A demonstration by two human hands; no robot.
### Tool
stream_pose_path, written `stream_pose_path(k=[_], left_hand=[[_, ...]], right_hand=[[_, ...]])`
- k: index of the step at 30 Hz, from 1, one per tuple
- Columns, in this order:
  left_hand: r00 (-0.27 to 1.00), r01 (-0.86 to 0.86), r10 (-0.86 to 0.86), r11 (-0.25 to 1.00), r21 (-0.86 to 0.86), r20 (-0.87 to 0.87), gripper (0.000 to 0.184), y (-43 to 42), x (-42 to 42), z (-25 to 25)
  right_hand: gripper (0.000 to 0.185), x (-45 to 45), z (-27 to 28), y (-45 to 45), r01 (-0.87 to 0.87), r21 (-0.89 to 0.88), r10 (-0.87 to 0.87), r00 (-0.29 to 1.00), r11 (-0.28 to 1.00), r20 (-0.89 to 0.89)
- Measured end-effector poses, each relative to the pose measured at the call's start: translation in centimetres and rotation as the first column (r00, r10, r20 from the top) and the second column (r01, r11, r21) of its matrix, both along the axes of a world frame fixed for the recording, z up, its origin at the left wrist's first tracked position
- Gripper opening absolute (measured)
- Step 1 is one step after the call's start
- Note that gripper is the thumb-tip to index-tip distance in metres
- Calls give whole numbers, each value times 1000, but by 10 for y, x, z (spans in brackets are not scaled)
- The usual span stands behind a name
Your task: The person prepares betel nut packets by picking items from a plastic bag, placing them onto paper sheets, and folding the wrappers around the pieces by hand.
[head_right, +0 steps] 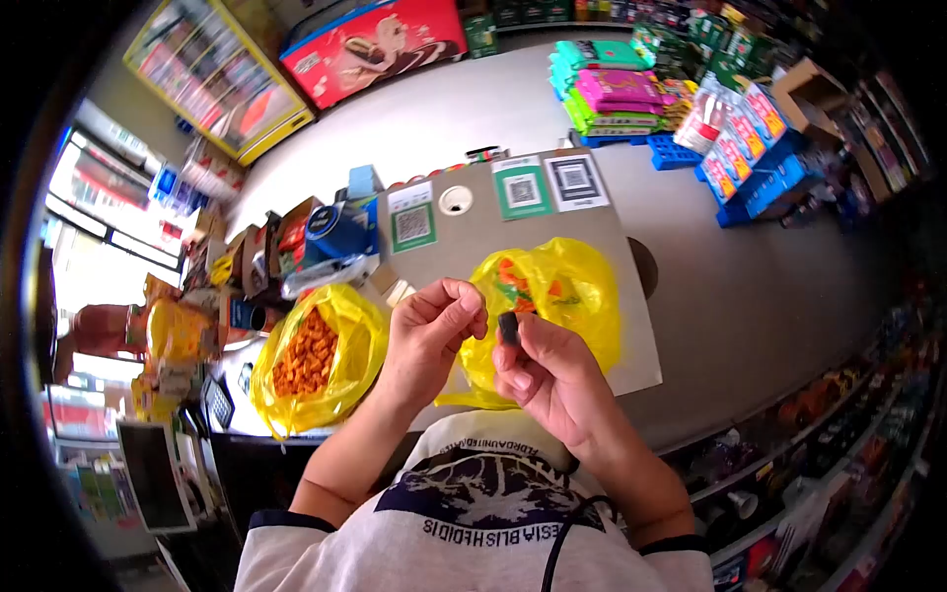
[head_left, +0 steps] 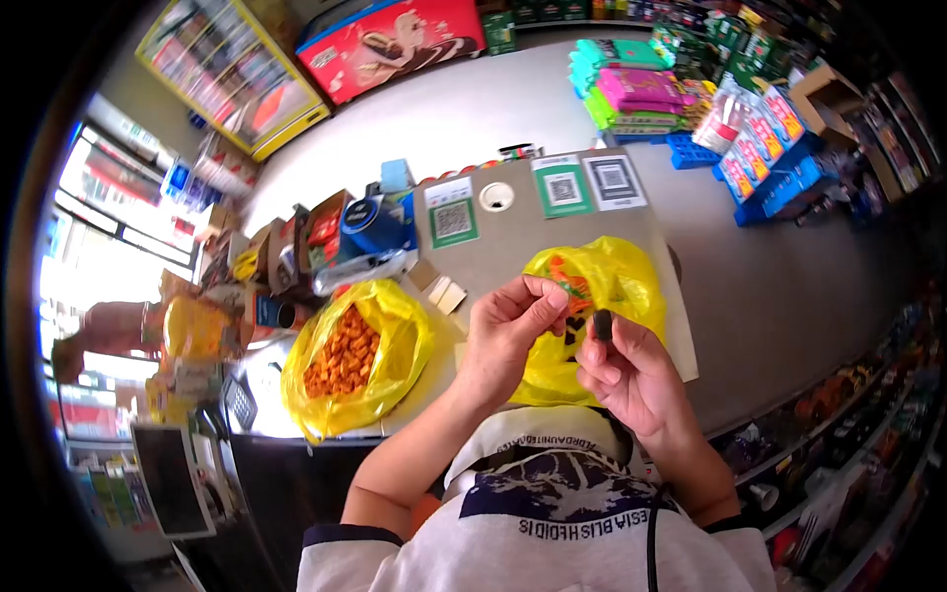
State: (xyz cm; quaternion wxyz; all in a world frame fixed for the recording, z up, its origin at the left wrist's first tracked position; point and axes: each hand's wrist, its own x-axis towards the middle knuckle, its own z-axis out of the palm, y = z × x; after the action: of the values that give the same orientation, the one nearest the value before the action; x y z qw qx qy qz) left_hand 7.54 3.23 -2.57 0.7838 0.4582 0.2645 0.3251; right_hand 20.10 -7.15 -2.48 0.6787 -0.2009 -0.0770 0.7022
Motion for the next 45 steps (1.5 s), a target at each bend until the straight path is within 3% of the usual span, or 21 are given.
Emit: stream_pose_path(k=[4, 8, 10, 16, 19, 20, 23, 24, 27, 29, 31, 33, 34, 35, 37, 39, 40, 43, 45], left_hand=[[962, 208, -162, 956, 205, -218, 19, 27, 56, 2], [852, 478, -299, 779, 405, -430, 15, 54, 148, -15], [808, 556, -261, 634, 537, -528, 16, 64, 200, -34], [698, 685, -97, 382, 621, -710, 17, 73, 327, -105], [695, 678, 19, 315, 664, -719, 15, 79, 366, -141], [650, 684, 1, 436, 585, -760, 11, 80, 376, -146], [660, 655, 129, 382, 652, -740, 9, 80, 386, -140], [695, 638, 94, 378, 671, -713, 13, 85, 386, -141], [663, 663, -33, 489, 567, -748, 22, 88, 364, -93], [737, 588, -106, 587, 556, -668, 29, 91, 320, -50], [860, 437, -150, 709, 553, -488, 22, 100, 260, -24], [925, 348, -175, 746, 568, -337, 24, 106, 185, -1], [936, 309, -101, 695, 650, -337, 31, 103, 146, 6], [942, 221, 15, 724, 653, -335, 36, 95, 109, 7], [894, 147, 220, 680, 718, -391, 38, 77, 38, -6], [806, 133, 289, 761, 635, -516, 28, 53, -25, -38], [700, 125, 324, 822, 555, -637, 20, 36, -48, -56], [532, -92, 542, 801, 592, -650, 11, 0, -98, -119], [454, -65, 642, 715, 696, -618, 12, -9, -111, -150]], right_hand=[[19, 30, -8, -37, 159, 62, -165, 981, 985, 100], [16, 54, -28, -82, 391, -19, -389, 919, 920, 69], [15, 61, -42, -101, 483, -12, -481, 873, 875, 75], [12, 75, -74, -140, 661, -105, -660, 750, 743, 55], [13, 81, -77, -146, 690, -145, -695, 719, 709, 22], [13, 82, -78, -148, 696, -147, -701, 713, 703, 24], [14, 88, -80, -145, 701, -141, -703, 710, 699, 49], [15, 90, -79, -143, 699, -140, -697, 714, 702, 68], [17, 96, -76, -134, 666, -101, -653, 746, 739, 134], [19, 97, -71, -124, 632, -69, -610, 767, 772, 199], [20, 98, -60, -113, 600, -31, -567, 770, 800, 292], [18, 93, -51, -100, 533, -4, -504, 804, 846, 316], [18, 90, -46, -91, 505, 17, -481, 811, 863, 333], [17, 83, -41, -83, 452, 22, -431, 831, 891, 351], [16, 71, -33, -68, 357, 38, -342, 851, 933, 398], [14, 55, -28, -52, 244, 15, -226, 872, 970, 434], [13, 47, -25, -44, 201, -2, -179, 873, 979, 453], [11, 27, -27, -23, 85, -17, -65, 866, 996, 495], [11, 14, -31, -12, 40, -41, -13, 854, 998, 520]])
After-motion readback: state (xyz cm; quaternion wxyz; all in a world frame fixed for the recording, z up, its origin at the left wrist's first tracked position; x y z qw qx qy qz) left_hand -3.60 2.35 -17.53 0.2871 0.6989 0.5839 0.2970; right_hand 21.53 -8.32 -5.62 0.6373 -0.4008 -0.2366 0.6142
